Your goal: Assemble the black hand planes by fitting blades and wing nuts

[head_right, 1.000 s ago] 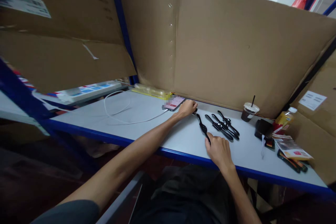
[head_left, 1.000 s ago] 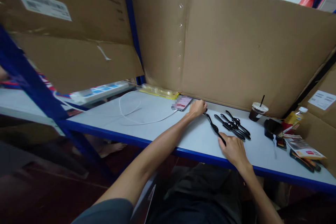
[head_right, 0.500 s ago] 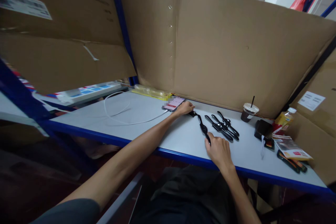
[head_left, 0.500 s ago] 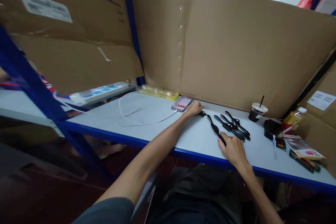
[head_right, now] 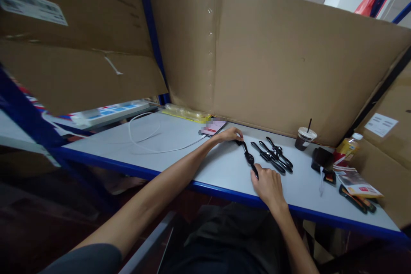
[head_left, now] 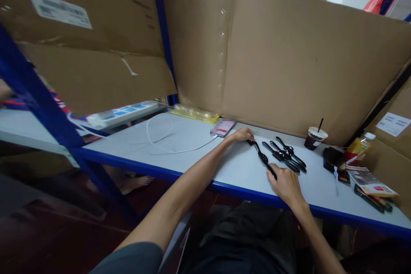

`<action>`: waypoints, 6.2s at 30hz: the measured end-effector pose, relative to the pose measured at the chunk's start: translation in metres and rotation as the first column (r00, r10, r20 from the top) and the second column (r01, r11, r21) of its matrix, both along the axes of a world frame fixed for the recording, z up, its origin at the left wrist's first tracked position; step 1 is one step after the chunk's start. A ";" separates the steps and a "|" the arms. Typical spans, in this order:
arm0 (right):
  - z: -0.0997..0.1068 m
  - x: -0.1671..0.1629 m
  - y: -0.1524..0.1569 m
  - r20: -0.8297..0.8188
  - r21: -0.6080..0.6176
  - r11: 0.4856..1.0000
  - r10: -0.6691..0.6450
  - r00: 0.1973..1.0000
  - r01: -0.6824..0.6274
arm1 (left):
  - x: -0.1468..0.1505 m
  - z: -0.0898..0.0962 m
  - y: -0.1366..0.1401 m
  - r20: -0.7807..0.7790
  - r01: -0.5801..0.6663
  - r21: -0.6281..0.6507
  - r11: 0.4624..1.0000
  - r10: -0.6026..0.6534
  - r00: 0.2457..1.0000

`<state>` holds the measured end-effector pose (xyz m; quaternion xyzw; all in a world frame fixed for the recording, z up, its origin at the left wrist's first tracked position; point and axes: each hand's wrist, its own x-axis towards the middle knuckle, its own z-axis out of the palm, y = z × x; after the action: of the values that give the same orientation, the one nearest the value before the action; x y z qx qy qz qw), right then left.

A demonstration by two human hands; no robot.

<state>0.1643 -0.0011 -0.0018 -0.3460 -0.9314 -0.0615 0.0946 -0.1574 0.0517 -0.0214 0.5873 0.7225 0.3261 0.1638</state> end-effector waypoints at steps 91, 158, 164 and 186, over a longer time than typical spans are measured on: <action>0.025 0.046 0.042 0.201 -0.178 0.941 -0.252 0.947 0.288 | 0.084 0.034 -0.035 -0.351 0.352 -0.134 0.926 -0.377 0.857; 0.009 0.006 0.010 0.058 -0.027 0.989 -0.146 0.988 0.147 | 0.149 0.036 -0.054 -0.687 0.366 0.002 0.931 -0.265 0.676; 0.009 0.006 0.012 0.054 -0.040 0.989 -0.139 0.989 0.141 | 0.144 0.038 -0.052 -0.676 0.368 0.032 0.929 -0.251 0.693; 0.009 0.006 0.012 0.058 -0.029 0.990 -0.138 0.989 0.140 | 0.145 0.042 -0.060 -0.663 0.397 -0.009 0.918 -0.303 0.684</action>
<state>0.1699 0.0112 0.0076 -0.4100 -0.9081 -0.0622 0.0584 -0.0120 -0.0079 0.0208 0.8003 0.5837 0.1118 -0.0793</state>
